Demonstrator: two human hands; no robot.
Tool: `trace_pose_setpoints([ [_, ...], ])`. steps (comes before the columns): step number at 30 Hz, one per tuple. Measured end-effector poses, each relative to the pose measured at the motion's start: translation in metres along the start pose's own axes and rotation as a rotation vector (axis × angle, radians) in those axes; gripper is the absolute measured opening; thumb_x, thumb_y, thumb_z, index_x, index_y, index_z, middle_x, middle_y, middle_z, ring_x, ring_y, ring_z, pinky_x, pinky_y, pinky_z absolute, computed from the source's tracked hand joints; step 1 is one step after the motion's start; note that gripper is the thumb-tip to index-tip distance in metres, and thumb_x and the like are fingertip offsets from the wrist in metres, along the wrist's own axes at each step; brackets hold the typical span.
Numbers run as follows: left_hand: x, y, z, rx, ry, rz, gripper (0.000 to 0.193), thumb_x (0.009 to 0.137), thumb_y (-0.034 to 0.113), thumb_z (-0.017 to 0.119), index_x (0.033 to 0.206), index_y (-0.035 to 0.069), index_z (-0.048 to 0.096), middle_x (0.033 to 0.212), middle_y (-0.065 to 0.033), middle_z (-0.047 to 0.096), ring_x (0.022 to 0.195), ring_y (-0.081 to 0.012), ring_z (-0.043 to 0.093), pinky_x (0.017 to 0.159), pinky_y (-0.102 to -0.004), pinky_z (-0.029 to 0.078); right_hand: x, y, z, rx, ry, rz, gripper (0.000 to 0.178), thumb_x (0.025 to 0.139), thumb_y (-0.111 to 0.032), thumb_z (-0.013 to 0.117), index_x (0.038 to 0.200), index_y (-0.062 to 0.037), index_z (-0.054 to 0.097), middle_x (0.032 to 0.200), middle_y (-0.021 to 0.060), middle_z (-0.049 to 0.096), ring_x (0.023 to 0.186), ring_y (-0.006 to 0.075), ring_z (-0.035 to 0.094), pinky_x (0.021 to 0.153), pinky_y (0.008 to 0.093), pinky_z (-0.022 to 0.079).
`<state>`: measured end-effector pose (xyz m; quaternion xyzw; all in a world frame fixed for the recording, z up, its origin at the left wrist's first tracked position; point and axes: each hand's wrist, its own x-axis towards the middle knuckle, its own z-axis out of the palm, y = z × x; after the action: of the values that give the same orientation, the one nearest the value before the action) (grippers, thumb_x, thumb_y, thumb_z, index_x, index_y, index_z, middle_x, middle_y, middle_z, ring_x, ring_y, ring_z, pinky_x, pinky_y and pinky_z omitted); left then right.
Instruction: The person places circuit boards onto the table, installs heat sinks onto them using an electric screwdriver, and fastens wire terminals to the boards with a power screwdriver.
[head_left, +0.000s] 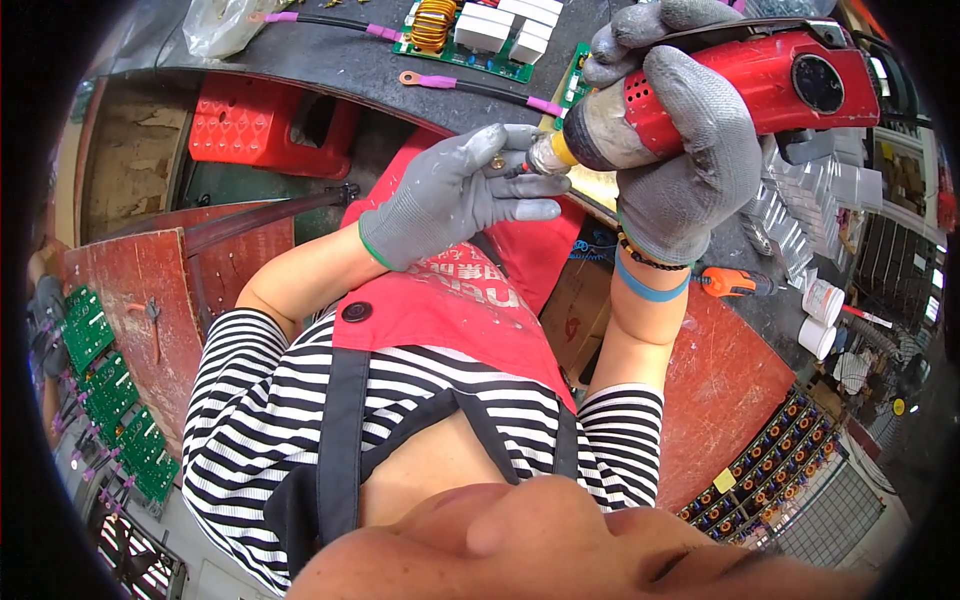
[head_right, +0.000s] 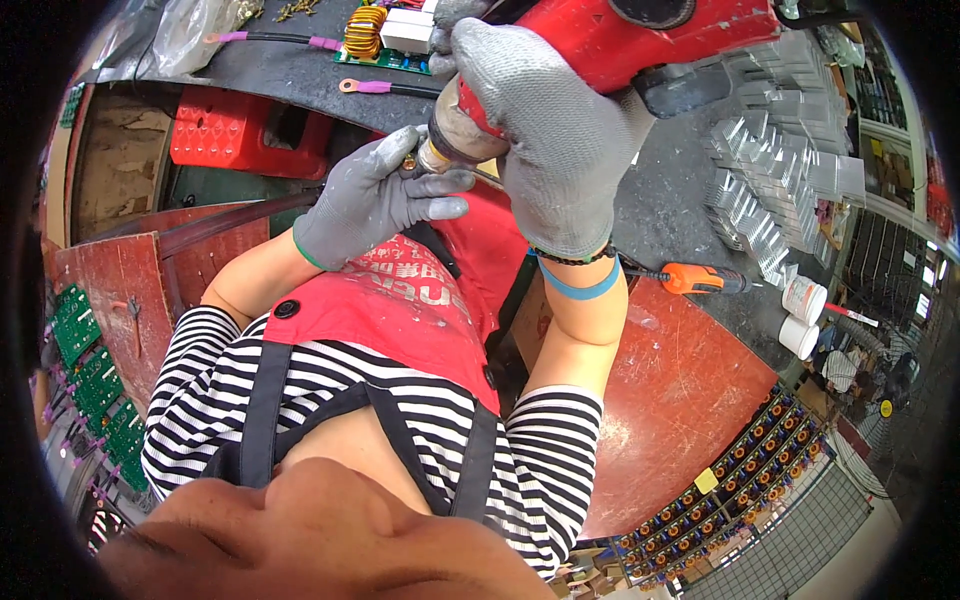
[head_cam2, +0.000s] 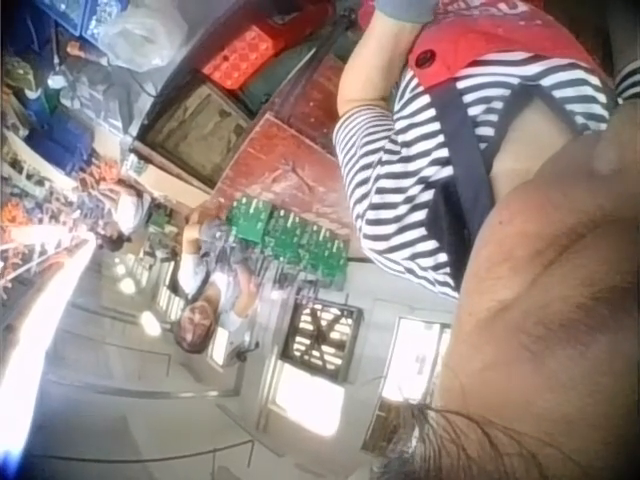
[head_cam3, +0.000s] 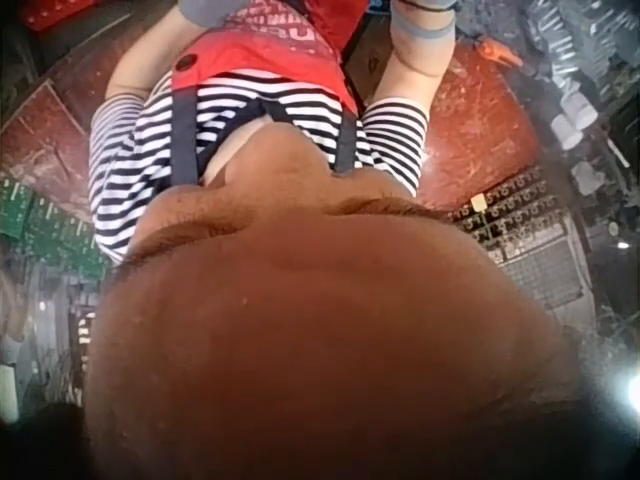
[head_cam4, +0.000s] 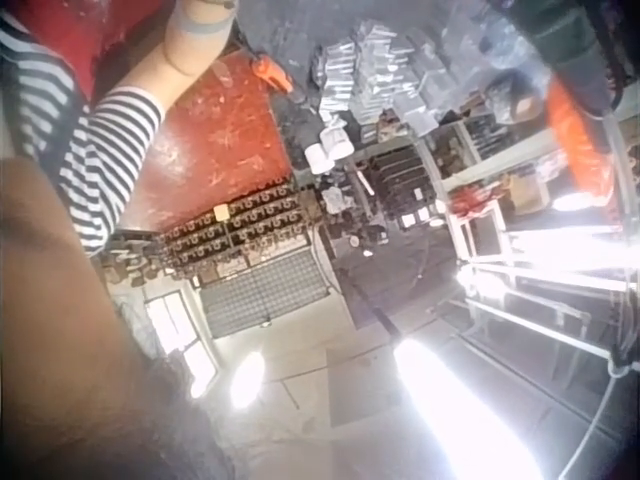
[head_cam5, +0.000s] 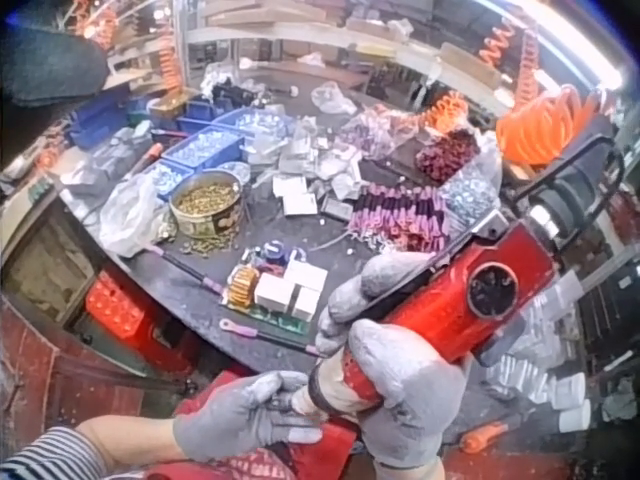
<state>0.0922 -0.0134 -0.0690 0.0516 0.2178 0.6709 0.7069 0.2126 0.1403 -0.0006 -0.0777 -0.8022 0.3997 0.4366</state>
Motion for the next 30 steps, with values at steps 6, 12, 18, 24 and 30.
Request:
trace_pose_setpoints([
  [6, -0.001, -0.002, 0.005, -0.036, -0.019, 0.007, 0.052, 0.106, 0.035, 0.046, 0.139, -0.005, 0.042, 0.137, -0.0232, 0.052, 0.125, -0.037, 0.057, 0.106, -0.049, 0.05, -0.002, 0.017, 0.003, -0.327, 0.02, -0.161, 0.039, 0.075, 0.001, 0.067, 0.112, -0.0087, 0.073, 0.108, 0.0044, 0.073, 0.096, 0.0169, 0.071, 0.092, 0.0294, 0.051],
  [12, 0.002, -0.01, 0.012, -0.093, 0.132, 0.024, 0.047, 0.107, 0.036, 0.043, 0.133, -0.003, 0.044, 0.132, -0.0223, 0.054, 0.123, -0.0344, 0.058, 0.106, -0.0489, 0.05, 0.007, 0.005, -0.004, -0.725, -0.026, -0.284, 0.047, 0.069, -0.003, 0.066, 0.113, -0.0169, 0.072, 0.108, -0.0016, 0.072, 0.098, 0.0174, 0.069, 0.094, 0.0329, 0.048],
  [18, 0.002, -0.011, 0.002, -0.223, 0.042, 0.051, 0.047, 0.106, 0.039, 0.044, 0.128, -0.002, 0.048, 0.125, -0.021, 0.059, 0.115, -0.0308, 0.064, 0.101, -0.0468, 0.054, 0.0, 0.017, 0.0, -0.561, -0.004, -0.246, 0.046, 0.072, -0.001, 0.064, 0.115, -0.0144, 0.071, 0.11, -0.0009, 0.072, 0.101, 0.0164, 0.069, 0.096, 0.0325, 0.047],
  [24, 0.004, -0.01, 0.001, -0.366, 0.012, -0.032, 0.05, 0.106, 0.044, 0.042, 0.125, -0.002, 0.051, 0.109, -0.0196, 0.068, 0.099, -0.0278, 0.071, 0.091, -0.0423, 0.06, -0.002, 0.019, -0.005, -0.244, -0.082, -0.154, 0.036, 0.085, -0.003, 0.058, 0.12, 0.0013, 0.067, 0.115, 0.0095, 0.071, 0.108, 0.0179, 0.067, 0.099, 0.0291, 0.048],
  [30, 0.01, -0.021, -0.004, -0.326, -0.018, 0.003, 0.054, 0.106, 0.048, 0.039, 0.123, -0.003, 0.051, 0.106, -0.0215, 0.069, 0.093, -0.0292, 0.072, 0.088, -0.0431, 0.061, 0.002, -0.005, 0.009, -0.11, 0.003, -0.022, 0.036, 0.083, -0.004, 0.058, 0.118, 0.0023, 0.065, 0.11, 0.0114, 0.07, 0.101, 0.0197, 0.067, 0.093, 0.0307, 0.05],
])
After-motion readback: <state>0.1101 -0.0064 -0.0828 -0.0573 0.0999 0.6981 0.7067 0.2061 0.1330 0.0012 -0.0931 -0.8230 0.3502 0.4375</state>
